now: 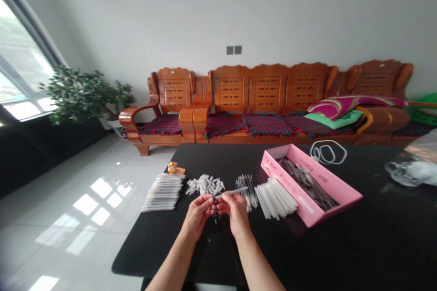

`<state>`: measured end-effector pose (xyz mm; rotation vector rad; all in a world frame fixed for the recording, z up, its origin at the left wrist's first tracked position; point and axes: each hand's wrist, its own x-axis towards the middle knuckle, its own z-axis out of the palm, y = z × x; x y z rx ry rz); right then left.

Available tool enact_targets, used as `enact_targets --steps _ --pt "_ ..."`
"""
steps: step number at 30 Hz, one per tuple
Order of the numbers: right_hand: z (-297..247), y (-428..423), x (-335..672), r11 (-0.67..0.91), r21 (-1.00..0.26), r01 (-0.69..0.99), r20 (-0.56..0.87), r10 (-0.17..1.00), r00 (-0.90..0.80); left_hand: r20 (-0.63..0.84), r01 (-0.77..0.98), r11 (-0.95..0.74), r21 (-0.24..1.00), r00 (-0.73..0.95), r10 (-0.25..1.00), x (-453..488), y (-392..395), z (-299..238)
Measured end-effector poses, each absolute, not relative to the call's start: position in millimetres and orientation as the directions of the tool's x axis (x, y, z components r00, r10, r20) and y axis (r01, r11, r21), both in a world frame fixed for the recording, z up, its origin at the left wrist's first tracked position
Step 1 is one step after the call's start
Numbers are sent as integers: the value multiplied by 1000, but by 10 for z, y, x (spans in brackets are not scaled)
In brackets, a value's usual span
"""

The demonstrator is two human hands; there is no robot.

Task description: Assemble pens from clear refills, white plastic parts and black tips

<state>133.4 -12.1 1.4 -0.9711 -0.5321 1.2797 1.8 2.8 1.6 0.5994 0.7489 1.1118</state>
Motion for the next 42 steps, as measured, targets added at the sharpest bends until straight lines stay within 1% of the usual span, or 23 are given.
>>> enact_targets --steps 8,13,19,24,30,34,38,40,42 --pt "36 -152 1326 -16 -841 -540 -176 954 245 -208 -525 290 800 212 955 51 17 -28" --pt "32 -170 1330 -14 -868 -496 -169 948 268 -191 -462 253 850 177 966 62 -4 -35" --pt "26 -190 1344 -15 -867 -498 -177 944 280 -238 -396 296 869 190 953 54 -8 -72" --pt "-14 -191 1330 -27 -878 -478 -188 938 292 -217 -325 272 906 195 957 48 3 -102" --pt "-52 -197 1317 -47 -888 -458 -205 931 302 -165 -313 205 927 150 975 46 19 -77" --pt "-65 -196 1331 -48 -890 -453 -207 928 309 -179 -331 219 918 149 973 30 18 -82" --pt "-88 -198 1335 -55 -891 -450 -212 928 307 -220 -245 252 936 152 964 23 26 -129" --pt "-96 -201 1330 -62 -893 -447 -214 930 299 -213 -209 247 946 175 961 30 38 -154" --pt "-98 -204 1323 -64 -893 -445 -214 931 295 -191 -213 225 951 171 967 39 52 -170"
